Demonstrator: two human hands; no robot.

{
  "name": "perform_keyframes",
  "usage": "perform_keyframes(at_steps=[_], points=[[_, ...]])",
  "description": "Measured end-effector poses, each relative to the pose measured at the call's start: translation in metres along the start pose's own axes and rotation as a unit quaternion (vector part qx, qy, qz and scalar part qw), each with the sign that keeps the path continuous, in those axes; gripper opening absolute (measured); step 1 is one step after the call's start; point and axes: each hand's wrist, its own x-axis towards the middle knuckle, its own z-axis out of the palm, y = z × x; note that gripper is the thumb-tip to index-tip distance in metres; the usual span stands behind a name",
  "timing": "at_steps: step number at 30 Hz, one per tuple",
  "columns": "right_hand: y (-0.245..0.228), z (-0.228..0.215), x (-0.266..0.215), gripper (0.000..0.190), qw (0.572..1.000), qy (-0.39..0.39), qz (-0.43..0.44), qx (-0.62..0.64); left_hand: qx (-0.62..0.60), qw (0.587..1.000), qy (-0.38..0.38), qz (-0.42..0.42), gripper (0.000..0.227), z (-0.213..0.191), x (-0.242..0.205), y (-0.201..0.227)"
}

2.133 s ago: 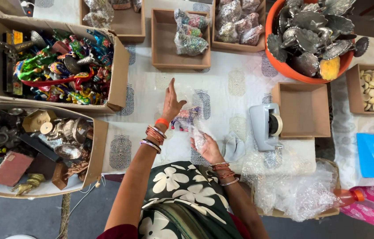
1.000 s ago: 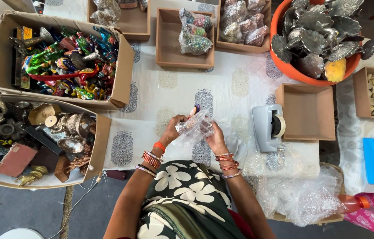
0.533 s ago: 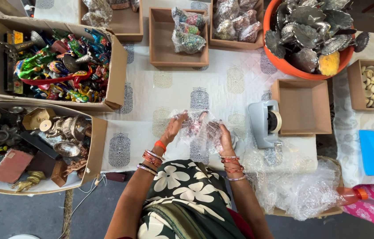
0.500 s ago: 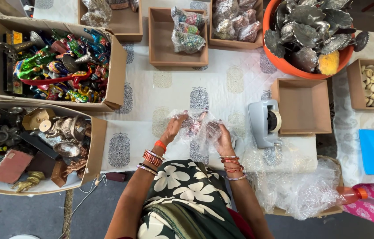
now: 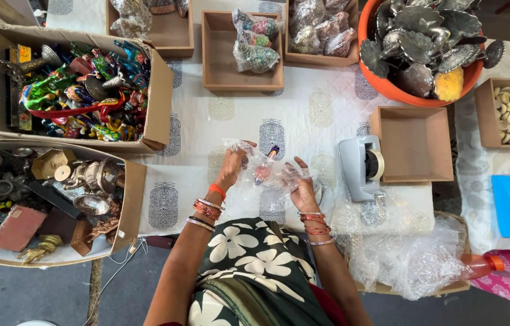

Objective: The person wraps a small colorful decorative item in bubble wrap, folds and tucks the edges, and secures it with a strip of clear tape. The wrapped item is then placed into a wooden tray on the table.

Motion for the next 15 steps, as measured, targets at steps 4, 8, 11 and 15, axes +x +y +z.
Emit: perform_keyframes(at_steps=[4, 8, 11, 15], points=[[0.014, -0.03, 0.018, 0.05, 0.997, -0.069, 0.001, 0.026, 0.029, 0.997, 0.021, -0.069, 0.033, 0.022, 0.004, 0.027], [0.038, -0.079, 0.049, 0.029, 0.996, -0.053, 0.017, 0.075, 0.006, 0.995, 0.035, -0.097, 0.023, 0.004, 0.022, -0.012], [-0.018, 0.001, 0.003, 0.029, 0.998, -0.023, -0.008, 0.065, -0.044, 0.998, 0.039, -0.035, 0.024, -0.039, 0.036, -0.077], [-0.039, 0.012, 0.01, 0.03, 0.992, 0.059, -0.073, -0.086, -0.072, 0.994, 0.043, -0.065, 0.025, -0.012, -0.018, -0.024]])
